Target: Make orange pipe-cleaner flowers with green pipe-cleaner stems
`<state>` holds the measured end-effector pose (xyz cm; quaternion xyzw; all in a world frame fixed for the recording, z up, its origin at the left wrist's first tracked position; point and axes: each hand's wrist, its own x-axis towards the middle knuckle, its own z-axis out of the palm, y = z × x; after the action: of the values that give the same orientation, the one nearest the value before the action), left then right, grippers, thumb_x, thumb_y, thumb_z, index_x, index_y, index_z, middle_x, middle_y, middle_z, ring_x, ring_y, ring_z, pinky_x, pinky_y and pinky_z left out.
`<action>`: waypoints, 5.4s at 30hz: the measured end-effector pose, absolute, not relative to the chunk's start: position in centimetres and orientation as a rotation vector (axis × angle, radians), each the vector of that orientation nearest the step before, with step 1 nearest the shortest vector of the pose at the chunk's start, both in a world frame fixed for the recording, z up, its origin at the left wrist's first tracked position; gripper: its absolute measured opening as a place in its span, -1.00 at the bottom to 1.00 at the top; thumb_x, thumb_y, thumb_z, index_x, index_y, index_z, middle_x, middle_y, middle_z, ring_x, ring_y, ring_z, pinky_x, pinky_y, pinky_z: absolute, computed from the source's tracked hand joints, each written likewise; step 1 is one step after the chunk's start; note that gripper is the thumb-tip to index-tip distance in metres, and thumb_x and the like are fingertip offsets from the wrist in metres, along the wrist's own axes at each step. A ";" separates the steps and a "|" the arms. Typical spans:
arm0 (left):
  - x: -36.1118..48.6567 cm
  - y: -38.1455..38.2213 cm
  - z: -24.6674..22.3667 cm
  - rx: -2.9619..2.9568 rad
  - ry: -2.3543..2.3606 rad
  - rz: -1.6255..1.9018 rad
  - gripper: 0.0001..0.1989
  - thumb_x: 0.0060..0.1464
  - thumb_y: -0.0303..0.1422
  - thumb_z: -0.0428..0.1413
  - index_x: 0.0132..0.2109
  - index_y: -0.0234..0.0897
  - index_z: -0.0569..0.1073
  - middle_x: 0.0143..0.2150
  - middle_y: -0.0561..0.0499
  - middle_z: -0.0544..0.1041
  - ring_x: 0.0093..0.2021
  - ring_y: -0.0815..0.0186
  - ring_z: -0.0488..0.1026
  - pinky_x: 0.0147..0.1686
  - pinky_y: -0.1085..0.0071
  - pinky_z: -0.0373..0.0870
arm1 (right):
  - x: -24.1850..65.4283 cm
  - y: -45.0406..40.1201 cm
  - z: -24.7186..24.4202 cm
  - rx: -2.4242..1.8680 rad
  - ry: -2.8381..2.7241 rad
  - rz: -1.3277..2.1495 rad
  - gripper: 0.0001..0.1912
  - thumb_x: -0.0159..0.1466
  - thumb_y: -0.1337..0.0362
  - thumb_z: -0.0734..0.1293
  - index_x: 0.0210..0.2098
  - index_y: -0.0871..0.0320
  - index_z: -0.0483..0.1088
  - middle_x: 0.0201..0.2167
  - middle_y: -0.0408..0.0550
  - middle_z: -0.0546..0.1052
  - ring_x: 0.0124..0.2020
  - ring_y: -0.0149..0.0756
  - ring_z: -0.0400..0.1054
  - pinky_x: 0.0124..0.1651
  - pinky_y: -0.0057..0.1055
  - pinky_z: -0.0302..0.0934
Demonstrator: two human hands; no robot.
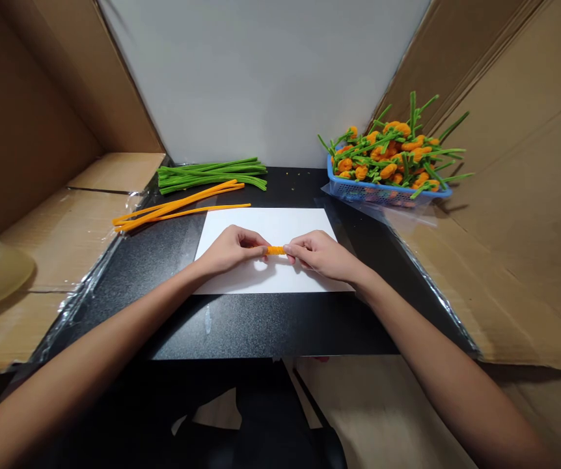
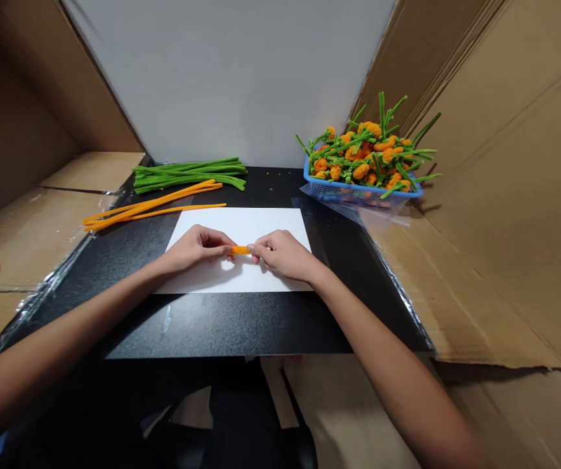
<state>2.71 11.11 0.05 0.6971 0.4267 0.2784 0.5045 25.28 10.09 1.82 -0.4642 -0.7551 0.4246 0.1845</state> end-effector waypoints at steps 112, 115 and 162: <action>3.0 7.9 -0.5 2.844 1.158 0.302 -0.82 0.24 -0.48 -0.05 -0.26 -0.33 0.43 -0.37 -0.04 0.50 -0.43 0.29 0.39 -0.43 0.35 0.17 | 25.0 9.3 -0.8 -0.891 -2.761 0.128 -0.79 0.40 0.40 0.14 -0.27 0.22 0.37 -0.45 -0.04 0.47 -0.46 -0.32 0.18 -0.32 -0.37 -0.07; 3.1 7.8 -0.5 2.854 1.178 0.284 -0.85 0.19 -0.52 -0.03 -0.25 -0.34 0.44 -0.37 -0.05 0.51 -0.41 0.28 0.40 -0.43 0.36 0.18 | 25.0 9.2 -0.9 -0.864 -2.770 0.091 -0.79 0.40 0.42 0.13 -0.28 0.22 0.36 -0.45 -0.05 0.45 -0.46 -0.33 0.16 -0.31 -0.36 -0.06; -4.7 14.2 0.2 2.675 1.714 0.400 -0.61 0.43 -0.20 -0.22 -0.13 -0.29 0.43 -0.19 -0.18 0.61 -0.23 0.15 0.56 -0.30 0.36 0.25 | 34.2 14.3 0.3 -1.970 -2.178 0.139 -0.66 0.41 0.16 0.10 -0.33 0.10 0.42 -0.33 0.07 0.58 -0.28 -0.10 0.43 -0.30 -0.31 0.06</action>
<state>-4.65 14.18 0.19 0.8350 0.5350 0.1248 -0.0300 34.15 14.34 0.34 -0.6666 -0.7371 0.0469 0.1004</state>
